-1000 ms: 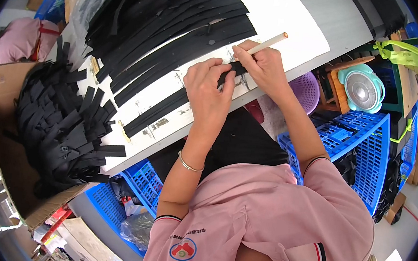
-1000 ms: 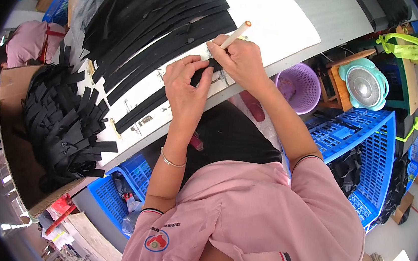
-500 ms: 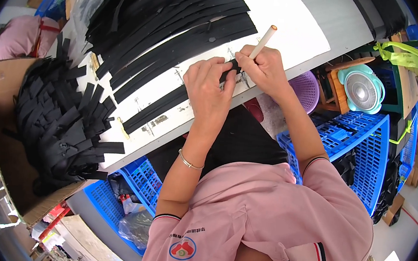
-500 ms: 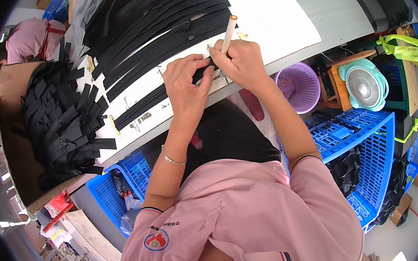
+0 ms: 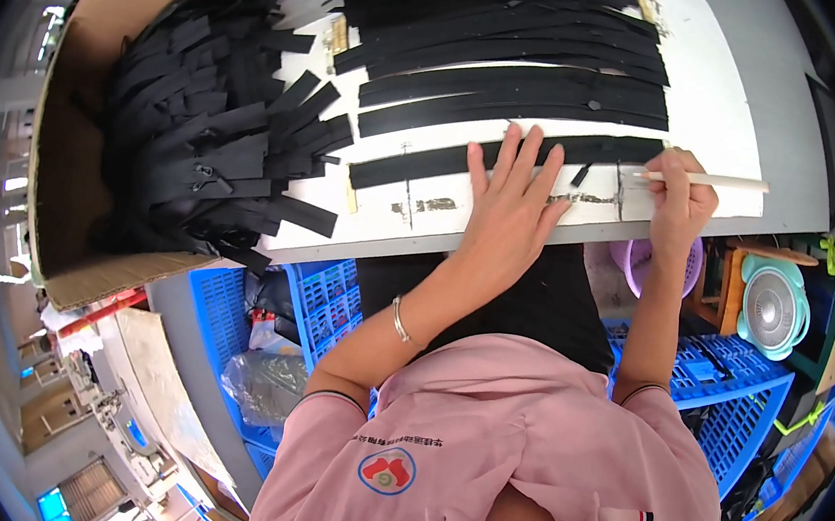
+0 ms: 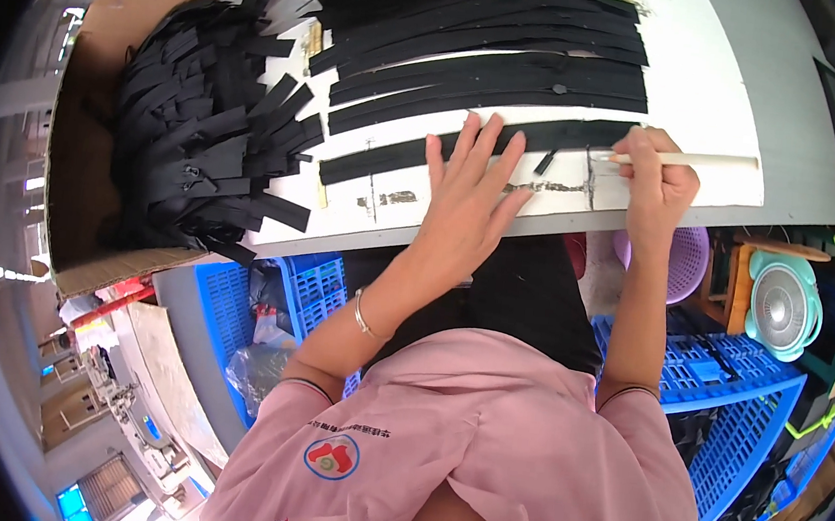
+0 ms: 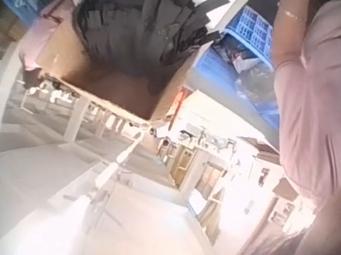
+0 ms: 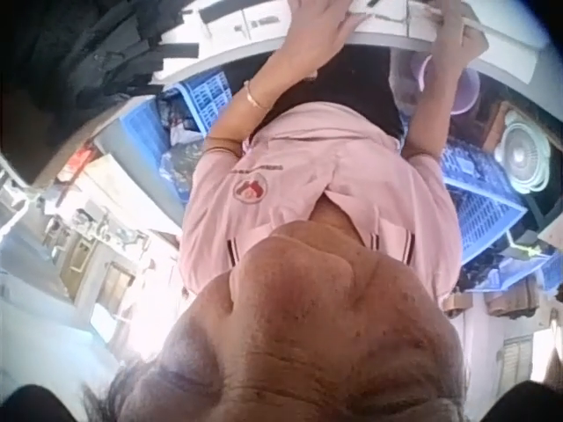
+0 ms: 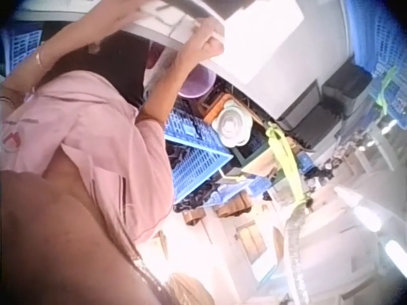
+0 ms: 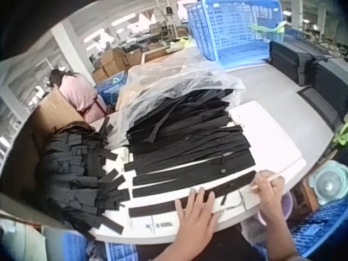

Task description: Marking and organizing black webbing straps on a workbench using a marker.

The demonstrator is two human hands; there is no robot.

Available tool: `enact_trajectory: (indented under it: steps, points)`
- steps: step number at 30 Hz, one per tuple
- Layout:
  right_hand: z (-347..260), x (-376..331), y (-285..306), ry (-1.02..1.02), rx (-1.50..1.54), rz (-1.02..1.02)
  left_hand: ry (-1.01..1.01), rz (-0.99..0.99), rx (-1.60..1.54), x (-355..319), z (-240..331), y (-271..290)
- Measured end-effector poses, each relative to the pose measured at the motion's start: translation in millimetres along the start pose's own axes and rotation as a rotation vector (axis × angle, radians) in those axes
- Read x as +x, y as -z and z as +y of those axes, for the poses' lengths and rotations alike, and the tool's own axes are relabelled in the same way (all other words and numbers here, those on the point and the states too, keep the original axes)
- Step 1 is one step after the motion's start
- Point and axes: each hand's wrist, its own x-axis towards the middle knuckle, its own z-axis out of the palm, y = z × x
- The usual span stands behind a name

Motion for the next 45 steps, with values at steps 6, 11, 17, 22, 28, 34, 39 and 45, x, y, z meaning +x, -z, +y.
enact_trajectory:
  steps: [6, 11, 17, 22, 28, 34, 39, 45]
  points:
    - [4.2, 2.1, 0.8, -0.042, 0.014, 0.065, -0.183, 0.091, 0.092, 89.0, -50.3, -12.9]
    - [5.5, 4.1, 0.3, -0.047, -0.019, 0.066, -0.218, 0.095, 0.096, 116.5, -67.7, -5.2]
    - [7.6, 6.0, 1.6, -0.066, -0.014, 0.058, -0.148, 0.085, -0.102, 29.8, -65.7, 42.4]
    - [6.5, 5.6, -0.4, -0.093, -0.002, 0.049, -0.019, 0.259, 0.228, -53.3, -95.4, 106.0]
    - [3.4, 5.4, -2.3, -0.102, -0.019, 0.000, 0.213, 0.546, 0.712, -74.9, -160.4, 181.1]
    - [1.8, 4.6, -7.6, -0.056, -0.036, -0.014, 0.196, 0.456, 0.648, -67.2, -172.4, 195.3]
    - [-2.7, 2.9, -9.5, -0.046, 0.020, -0.017, 0.315, 0.281, 0.756, -77.0, -176.2, 201.7]
    - [-1.2, 5.4, -10.7, -0.033, -0.024, -0.057, 0.320, 0.249, 0.703, -78.6, -180.7, 224.0]
